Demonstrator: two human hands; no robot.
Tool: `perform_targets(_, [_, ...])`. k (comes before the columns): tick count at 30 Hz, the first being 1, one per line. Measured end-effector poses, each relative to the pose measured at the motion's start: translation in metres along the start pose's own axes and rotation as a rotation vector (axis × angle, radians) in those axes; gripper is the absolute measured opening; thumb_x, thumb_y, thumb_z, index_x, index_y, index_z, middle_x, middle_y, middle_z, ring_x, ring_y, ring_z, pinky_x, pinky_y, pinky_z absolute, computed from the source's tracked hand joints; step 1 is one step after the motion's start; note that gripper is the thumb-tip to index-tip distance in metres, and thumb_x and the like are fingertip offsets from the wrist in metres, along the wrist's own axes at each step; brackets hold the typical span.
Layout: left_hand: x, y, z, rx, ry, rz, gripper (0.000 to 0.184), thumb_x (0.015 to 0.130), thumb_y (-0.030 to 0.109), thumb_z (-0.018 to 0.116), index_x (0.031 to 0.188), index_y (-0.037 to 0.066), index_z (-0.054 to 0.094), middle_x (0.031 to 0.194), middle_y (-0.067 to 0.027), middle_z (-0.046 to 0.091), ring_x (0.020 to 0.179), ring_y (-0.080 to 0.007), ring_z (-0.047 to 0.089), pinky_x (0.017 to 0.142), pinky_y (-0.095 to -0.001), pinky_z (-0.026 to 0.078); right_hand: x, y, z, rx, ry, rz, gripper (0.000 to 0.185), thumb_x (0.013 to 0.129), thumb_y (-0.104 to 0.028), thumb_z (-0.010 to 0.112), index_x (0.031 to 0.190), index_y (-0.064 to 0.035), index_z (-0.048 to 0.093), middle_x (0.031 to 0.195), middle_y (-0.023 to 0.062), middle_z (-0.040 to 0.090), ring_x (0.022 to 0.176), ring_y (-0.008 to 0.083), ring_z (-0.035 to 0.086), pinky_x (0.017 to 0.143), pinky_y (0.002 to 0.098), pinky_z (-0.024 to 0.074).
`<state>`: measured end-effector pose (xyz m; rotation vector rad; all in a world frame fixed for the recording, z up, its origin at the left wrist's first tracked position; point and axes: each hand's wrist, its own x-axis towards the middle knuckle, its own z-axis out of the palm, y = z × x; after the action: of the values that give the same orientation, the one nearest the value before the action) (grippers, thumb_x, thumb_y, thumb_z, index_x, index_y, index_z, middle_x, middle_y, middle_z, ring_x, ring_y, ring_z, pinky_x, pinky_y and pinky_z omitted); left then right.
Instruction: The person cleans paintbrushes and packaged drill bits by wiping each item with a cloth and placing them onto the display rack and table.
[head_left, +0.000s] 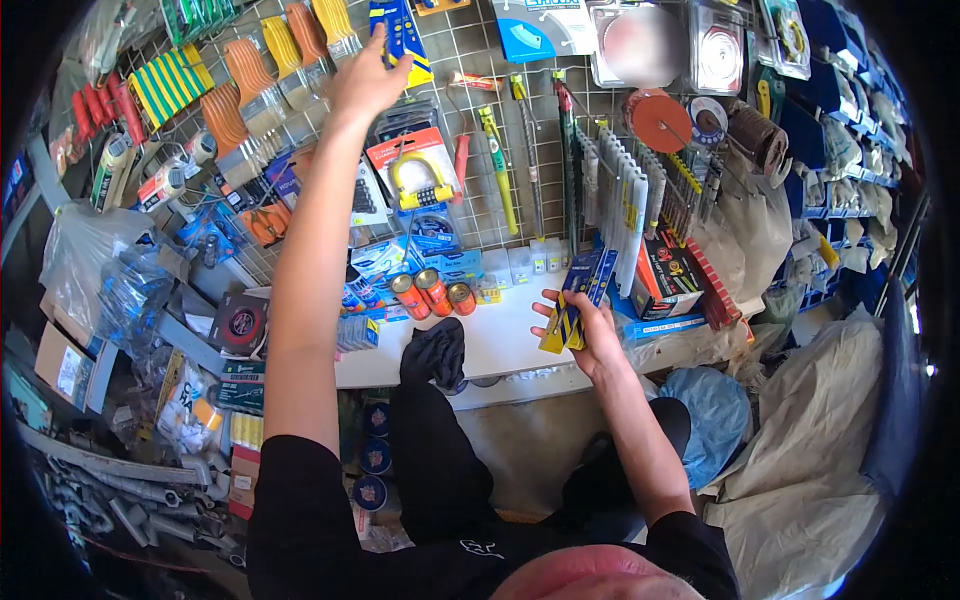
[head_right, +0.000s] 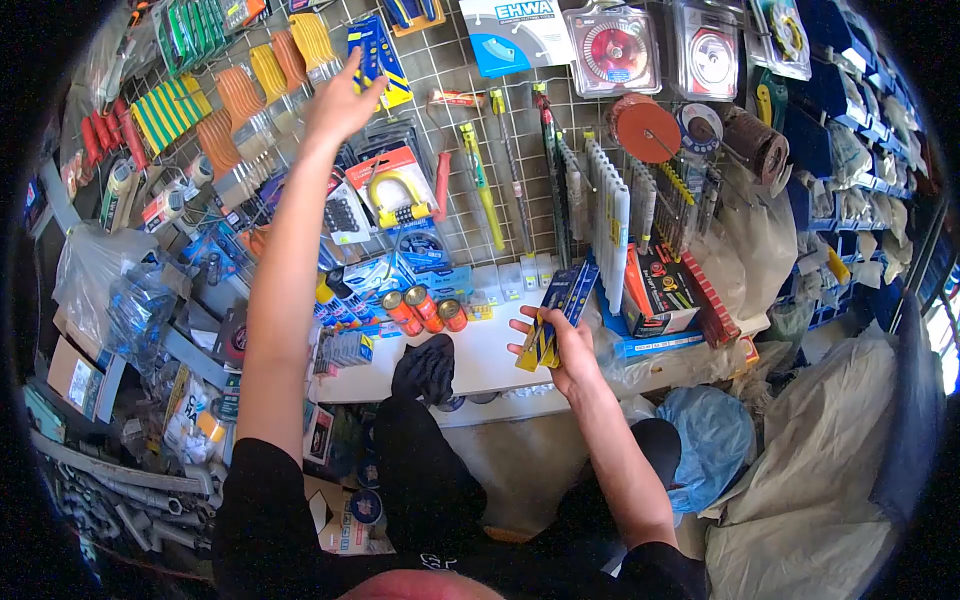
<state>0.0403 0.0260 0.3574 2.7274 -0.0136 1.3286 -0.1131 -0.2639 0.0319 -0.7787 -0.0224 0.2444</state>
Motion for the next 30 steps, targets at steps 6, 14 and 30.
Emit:
perform_targets(6, [-0.012, 0.007, 0.004, 0.077, -0.076, -0.009, 0.063, 0.087, 0.062, 0.064, 0.130, 0.016, 0.070, 0.120, -0.0182, 0.074, 0.115, -0.0391, 0.069, 0.098, -0.0516, 0.054, 0.004, 0.002, -0.008, 0.183, 0.059, 0.130, 0.033, 0.097, -0.014, 0.060, 0.122, 0.0068, 0.052, 0.124, 0.0258, 0.064, 0.108, 0.0407, 0.070, 0.086, 0.0616, 0.0633])
perform_targets(14, [-0.248, 0.083, -0.001, -0.693, -0.285, 0.204, 0.023, 0.085, 0.018, 0.084, 0.099, 0.005, 0.071, 0.092, -0.0093, 0.074, 0.079, -0.0221, 0.073, 0.068, -0.0317, 0.057, 0.004, 0.004, -0.007, 0.081, 0.158, -0.061, 0.021, 0.090, -0.004, 0.070, 0.111, 0.0023, 0.068, 0.102, 0.0110, 0.076, 0.085, 0.0215, 0.075, 0.079, 0.0363, 0.0615])
perform_targets(30, [-0.247, 0.053, -0.023, -0.775, -0.038, 0.172, 0.069, 0.075, 0.000, 0.077, 0.142, -0.001, 0.057, 0.124, -0.0198, 0.069, 0.110, -0.0248, 0.071, 0.095, -0.0371, 0.054, 0.004, 0.001, 0.002, 0.050, 0.039, -0.025, 0.034, 0.099, -0.008, 0.063, 0.128, 0.0068, 0.051, 0.124, 0.0248, 0.067, 0.119, 0.0392, 0.067, 0.094, 0.0590, 0.0614])
